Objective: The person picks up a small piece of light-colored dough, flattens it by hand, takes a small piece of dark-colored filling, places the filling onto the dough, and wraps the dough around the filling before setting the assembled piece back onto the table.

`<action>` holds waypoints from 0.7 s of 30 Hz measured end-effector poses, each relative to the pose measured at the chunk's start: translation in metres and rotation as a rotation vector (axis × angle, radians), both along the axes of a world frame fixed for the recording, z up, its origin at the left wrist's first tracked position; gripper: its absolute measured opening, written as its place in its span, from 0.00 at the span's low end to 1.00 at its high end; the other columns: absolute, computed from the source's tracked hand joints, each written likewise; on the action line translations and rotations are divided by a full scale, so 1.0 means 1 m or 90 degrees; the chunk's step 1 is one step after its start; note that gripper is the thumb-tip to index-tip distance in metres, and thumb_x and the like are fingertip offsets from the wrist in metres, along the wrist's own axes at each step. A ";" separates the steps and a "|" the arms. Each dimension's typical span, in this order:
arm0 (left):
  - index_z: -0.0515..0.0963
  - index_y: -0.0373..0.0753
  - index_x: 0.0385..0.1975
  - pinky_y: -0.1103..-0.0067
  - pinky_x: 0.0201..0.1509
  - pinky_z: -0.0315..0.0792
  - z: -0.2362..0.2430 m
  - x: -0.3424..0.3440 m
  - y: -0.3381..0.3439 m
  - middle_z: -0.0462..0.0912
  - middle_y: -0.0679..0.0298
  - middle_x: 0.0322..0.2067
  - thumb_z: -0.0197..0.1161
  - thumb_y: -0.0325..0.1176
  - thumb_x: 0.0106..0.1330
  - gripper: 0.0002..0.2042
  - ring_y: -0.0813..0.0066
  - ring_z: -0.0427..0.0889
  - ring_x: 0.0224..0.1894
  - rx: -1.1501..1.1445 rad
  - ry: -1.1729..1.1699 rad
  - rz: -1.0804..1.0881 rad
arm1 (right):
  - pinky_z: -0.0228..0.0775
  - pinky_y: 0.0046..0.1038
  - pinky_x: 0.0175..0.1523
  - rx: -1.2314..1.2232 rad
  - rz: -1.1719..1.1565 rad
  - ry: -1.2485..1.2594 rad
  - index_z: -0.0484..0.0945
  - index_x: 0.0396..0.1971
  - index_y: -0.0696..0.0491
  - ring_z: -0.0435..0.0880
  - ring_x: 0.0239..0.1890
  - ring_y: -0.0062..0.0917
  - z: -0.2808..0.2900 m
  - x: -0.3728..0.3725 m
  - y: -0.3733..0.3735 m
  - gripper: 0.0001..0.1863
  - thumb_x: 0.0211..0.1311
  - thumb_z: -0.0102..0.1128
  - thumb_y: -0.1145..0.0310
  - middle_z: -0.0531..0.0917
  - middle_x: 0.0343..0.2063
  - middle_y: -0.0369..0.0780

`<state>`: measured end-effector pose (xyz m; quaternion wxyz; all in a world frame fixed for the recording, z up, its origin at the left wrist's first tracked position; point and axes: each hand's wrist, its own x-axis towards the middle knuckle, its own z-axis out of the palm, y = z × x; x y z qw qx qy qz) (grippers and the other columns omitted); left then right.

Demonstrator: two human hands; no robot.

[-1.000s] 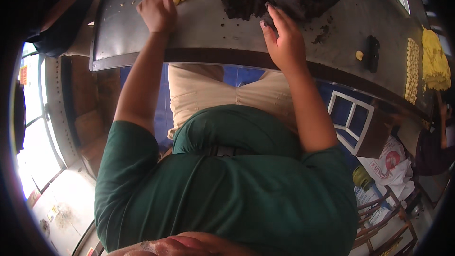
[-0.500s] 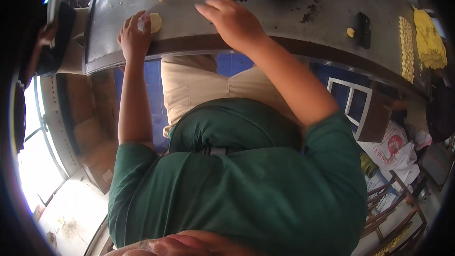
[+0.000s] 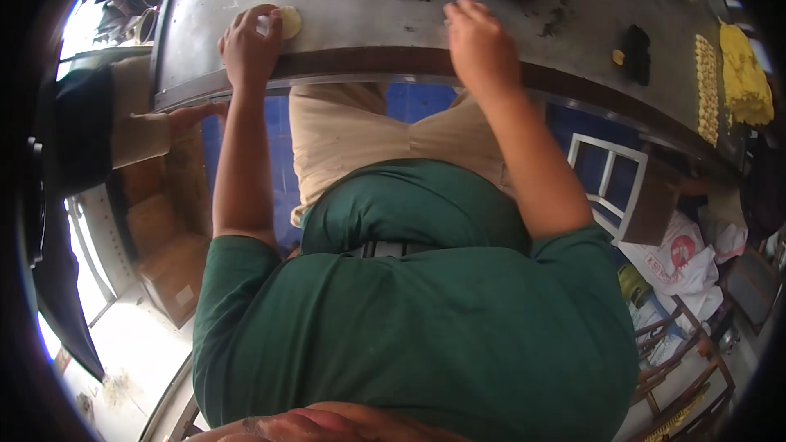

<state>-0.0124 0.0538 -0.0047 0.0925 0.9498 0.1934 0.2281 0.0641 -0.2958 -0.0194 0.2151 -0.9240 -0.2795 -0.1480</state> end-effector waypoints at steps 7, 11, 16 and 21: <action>0.86 0.55 0.41 0.63 0.68 0.60 0.006 0.001 0.001 0.85 0.65 0.50 0.59 0.51 0.68 0.13 0.60 0.79 0.57 0.011 0.027 0.026 | 0.70 0.39 0.68 -0.065 -0.012 -0.074 0.69 0.67 0.59 0.75 0.65 0.44 0.011 0.066 0.051 0.25 0.72 0.46 0.72 0.73 0.65 0.54; 0.86 0.55 0.42 0.64 0.68 0.60 0.002 0.000 0.001 0.85 0.66 0.50 0.59 0.51 0.68 0.13 0.61 0.80 0.57 -0.008 0.019 0.023 | 0.79 0.39 0.53 -0.221 0.003 0.017 0.78 0.59 0.51 0.85 0.46 0.42 0.030 0.028 0.053 0.21 0.66 0.61 0.71 0.86 0.41 0.44; 0.86 0.54 0.42 0.63 0.68 0.60 0.003 -0.001 -0.002 0.85 0.65 0.50 0.59 0.51 0.69 0.13 0.61 0.80 0.57 -0.021 0.032 0.035 | 0.79 0.40 0.53 0.021 0.120 -0.088 0.80 0.55 0.53 0.85 0.50 0.41 0.029 0.032 0.004 0.18 0.67 0.61 0.67 0.86 0.47 0.43; 0.85 0.53 0.43 0.64 0.65 0.65 0.008 -0.004 -0.005 0.86 0.63 0.48 0.61 0.51 0.68 0.13 0.57 0.80 0.54 -0.013 0.014 0.019 | 0.77 0.40 0.60 0.029 -0.014 0.036 0.81 0.58 0.49 0.83 0.55 0.45 0.009 -0.011 -0.014 0.20 0.67 0.60 0.68 0.82 0.57 0.48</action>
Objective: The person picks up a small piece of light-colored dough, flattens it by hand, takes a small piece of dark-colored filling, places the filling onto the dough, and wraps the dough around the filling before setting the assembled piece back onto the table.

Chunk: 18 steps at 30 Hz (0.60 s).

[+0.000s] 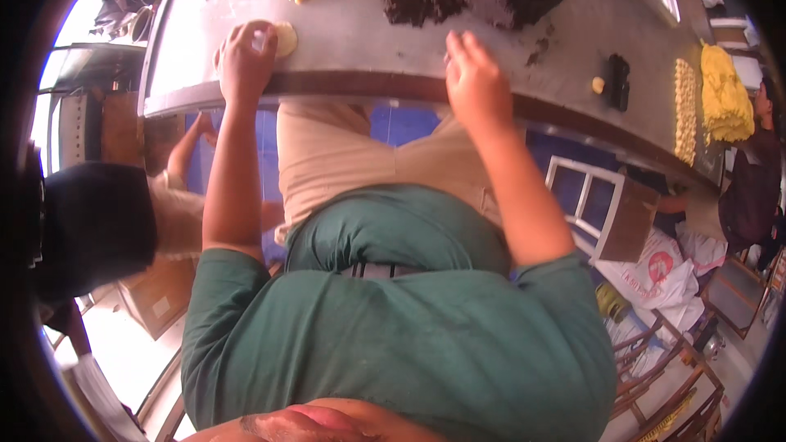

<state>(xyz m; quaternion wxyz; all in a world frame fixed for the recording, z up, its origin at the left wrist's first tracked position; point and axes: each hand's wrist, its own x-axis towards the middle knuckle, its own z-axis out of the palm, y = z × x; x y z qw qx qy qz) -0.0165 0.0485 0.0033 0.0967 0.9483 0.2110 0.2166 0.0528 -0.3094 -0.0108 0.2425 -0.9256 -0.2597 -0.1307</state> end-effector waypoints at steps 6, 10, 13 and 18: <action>0.84 0.50 0.40 0.65 0.64 0.65 0.005 0.001 -0.006 0.85 0.62 0.45 0.62 0.45 0.68 0.10 0.59 0.81 0.53 -0.025 -0.014 0.002 | 0.73 0.40 0.62 0.077 0.106 -0.025 0.81 0.57 0.47 0.78 0.57 0.45 0.017 0.016 0.031 0.25 0.60 0.59 0.81 0.79 0.55 0.47; 0.84 0.49 0.39 0.66 0.64 0.63 0.010 -0.005 -0.008 0.85 0.63 0.44 0.62 0.43 0.68 0.09 0.61 0.80 0.52 -0.050 -0.031 -0.003 | 0.70 0.41 0.68 0.063 0.098 -0.008 0.74 0.64 0.51 0.74 0.64 0.47 0.000 0.024 0.038 0.28 0.63 0.57 0.78 0.74 0.63 0.49; 0.83 0.48 0.40 0.66 0.64 0.63 0.016 -0.003 -0.011 0.85 0.64 0.43 0.62 0.43 0.67 0.09 0.62 0.80 0.52 -0.052 -0.023 0.005 | 0.68 0.41 0.70 0.034 0.058 0.043 0.71 0.66 0.56 0.72 0.67 0.48 0.001 0.019 0.035 0.28 0.65 0.57 0.72 0.73 0.66 0.51; 0.83 0.48 0.40 0.66 0.63 0.64 0.010 -0.002 -0.011 0.85 0.63 0.42 0.63 0.43 0.67 0.09 0.61 0.80 0.51 -0.039 -0.037 -0.004 | 0.74 0.40 0.62 0.111 0.079 0.107 0.81 0.56 0.50 0.78 0.61 0.43 0.000 0.009 0.023 0.21 0.62 0.64 0.73 0.80 0.58 0.47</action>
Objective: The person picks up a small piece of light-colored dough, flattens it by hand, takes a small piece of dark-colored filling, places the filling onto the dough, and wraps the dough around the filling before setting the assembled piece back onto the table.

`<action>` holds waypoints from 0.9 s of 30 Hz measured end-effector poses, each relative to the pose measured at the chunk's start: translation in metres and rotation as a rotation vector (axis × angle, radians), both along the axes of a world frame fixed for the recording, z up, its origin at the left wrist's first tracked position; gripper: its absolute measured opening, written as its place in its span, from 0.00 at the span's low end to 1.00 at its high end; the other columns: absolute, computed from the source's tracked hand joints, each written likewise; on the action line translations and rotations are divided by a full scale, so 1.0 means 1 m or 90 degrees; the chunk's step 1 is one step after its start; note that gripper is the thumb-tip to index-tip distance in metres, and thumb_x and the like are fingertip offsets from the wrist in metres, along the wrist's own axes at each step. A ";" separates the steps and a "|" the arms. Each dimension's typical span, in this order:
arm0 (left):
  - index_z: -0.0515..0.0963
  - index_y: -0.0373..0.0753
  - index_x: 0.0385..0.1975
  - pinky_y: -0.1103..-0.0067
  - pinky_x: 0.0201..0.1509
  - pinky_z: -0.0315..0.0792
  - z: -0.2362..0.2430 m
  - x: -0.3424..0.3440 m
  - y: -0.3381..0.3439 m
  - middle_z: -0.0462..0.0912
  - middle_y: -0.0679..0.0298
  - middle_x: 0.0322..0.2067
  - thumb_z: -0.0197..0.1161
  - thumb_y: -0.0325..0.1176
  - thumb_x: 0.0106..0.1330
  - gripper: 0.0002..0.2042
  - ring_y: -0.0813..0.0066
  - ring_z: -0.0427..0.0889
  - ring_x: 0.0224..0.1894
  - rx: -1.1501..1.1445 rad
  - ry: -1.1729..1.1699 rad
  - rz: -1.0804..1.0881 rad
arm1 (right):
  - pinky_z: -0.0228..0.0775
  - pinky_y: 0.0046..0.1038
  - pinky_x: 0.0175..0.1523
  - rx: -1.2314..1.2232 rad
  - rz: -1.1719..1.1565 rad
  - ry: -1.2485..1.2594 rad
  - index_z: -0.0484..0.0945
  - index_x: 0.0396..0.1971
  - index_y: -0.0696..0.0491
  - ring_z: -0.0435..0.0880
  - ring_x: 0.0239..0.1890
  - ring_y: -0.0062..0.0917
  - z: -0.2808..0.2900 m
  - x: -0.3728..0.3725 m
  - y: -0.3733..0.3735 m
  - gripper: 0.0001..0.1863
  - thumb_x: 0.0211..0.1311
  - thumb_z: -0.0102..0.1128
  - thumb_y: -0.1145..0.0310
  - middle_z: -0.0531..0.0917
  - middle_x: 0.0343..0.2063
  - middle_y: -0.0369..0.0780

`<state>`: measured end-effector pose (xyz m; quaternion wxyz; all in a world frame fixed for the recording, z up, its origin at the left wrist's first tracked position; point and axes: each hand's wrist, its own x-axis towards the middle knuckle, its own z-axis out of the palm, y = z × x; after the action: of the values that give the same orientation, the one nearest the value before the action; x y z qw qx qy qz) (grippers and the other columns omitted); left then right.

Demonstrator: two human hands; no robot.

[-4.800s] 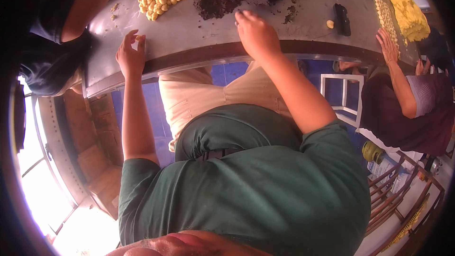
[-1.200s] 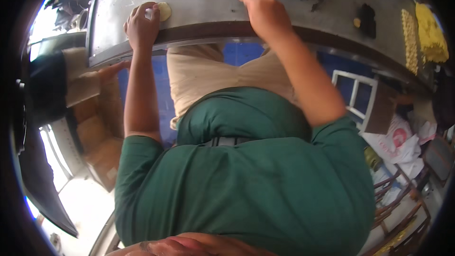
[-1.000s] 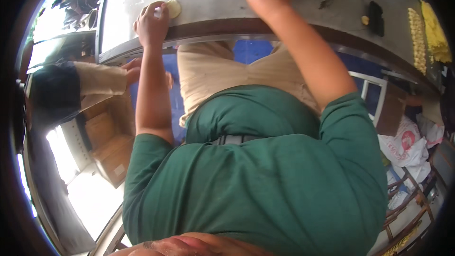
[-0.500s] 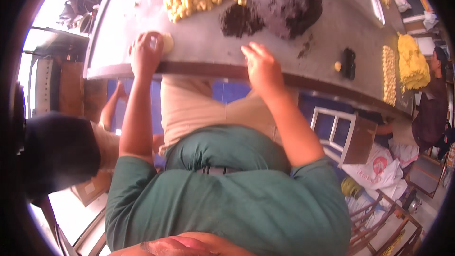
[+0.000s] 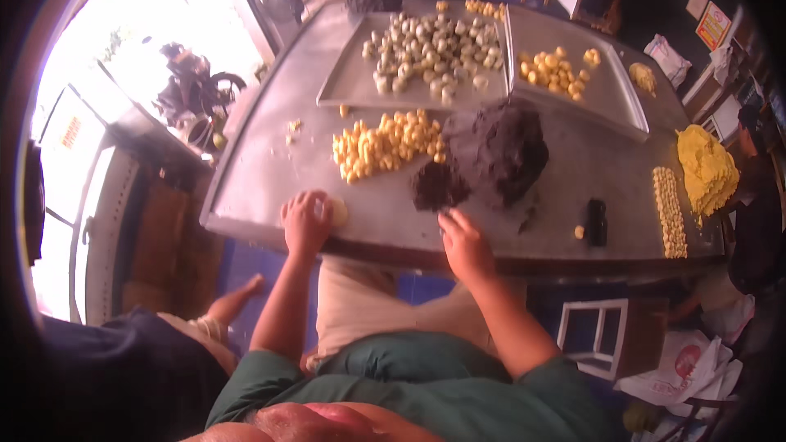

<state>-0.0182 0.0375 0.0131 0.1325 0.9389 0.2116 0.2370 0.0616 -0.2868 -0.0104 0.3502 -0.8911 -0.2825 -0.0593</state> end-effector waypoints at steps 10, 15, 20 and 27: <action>0.84 0.49 0.38 0.66 0.62 0.64 0.003 -0.002 -0.003 0.85 0.63 0.42 0.64 0.45 0.66 0.09 0.61 0.81 0.51 0.007 -0.022 -0.012 | 0.71 0.39 0.66 -0.129 0.003 -0.169 0.76 0.61 0.58 0.74 0.65 0.42 0.003 0.021 0.024 0.23 0.66 0.51 0.76 0.77 0.62 0.48; 0.85 0.50 0.42 0.65 0.64 0.65 -0.017 -0.008 0.016 0.85 0.64 0.46 0.62 0.48 0.67 0.12 0.62 0.80 0.53 0.046 0.035 -0.013 | 0.77 0.38 0.58 0.029 -0.033 0.002 0.80 0.56 0.49 0.81 0.57 0.43 0.012 -0.004 0.001 0.18 0.67 0.58 0.72 0.79 0.58 0.48; 0.86 0.49 0.41 0.65 0.64 0.65 -0.005 -0.003 0.003 0.86 0.67 0.46 0.64 0.47 0.67 0.13 0.62 0.81 0.52 0.030 -0.016 -0.029 | 0.77 0.41 0.55 -0.041 -0.076 -0.046 0.77 0.60 0.50 0.82 0.54 0.45 0.024 0.006 -0.026 0.22 0.66 0.62 0.70 0.80 0.54 0.47; 0.81 0.42 0.38 0.60 0.55 0.72 -0.021 0.010 0.021 0.84 0.59 0.44 0.65 0.36 0.67 0.06 0.54 0.81 0.49 -0.018 0.008 -0.101 | 0.76 0.39 0.56 0.138 0.007 -0.024 0.77 0.62 0.49 0.82 0.49 0.42 -0.001 0.035 0.012 0.27 0.61 0.67 0.71 0.81 0.51 0.45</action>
<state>-0.0085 0.0581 -0.0083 0.1631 0.9521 0.1405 0.2171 0.0968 -0.2750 -0.0112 0.4393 -0.8452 -0.2860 -0.1039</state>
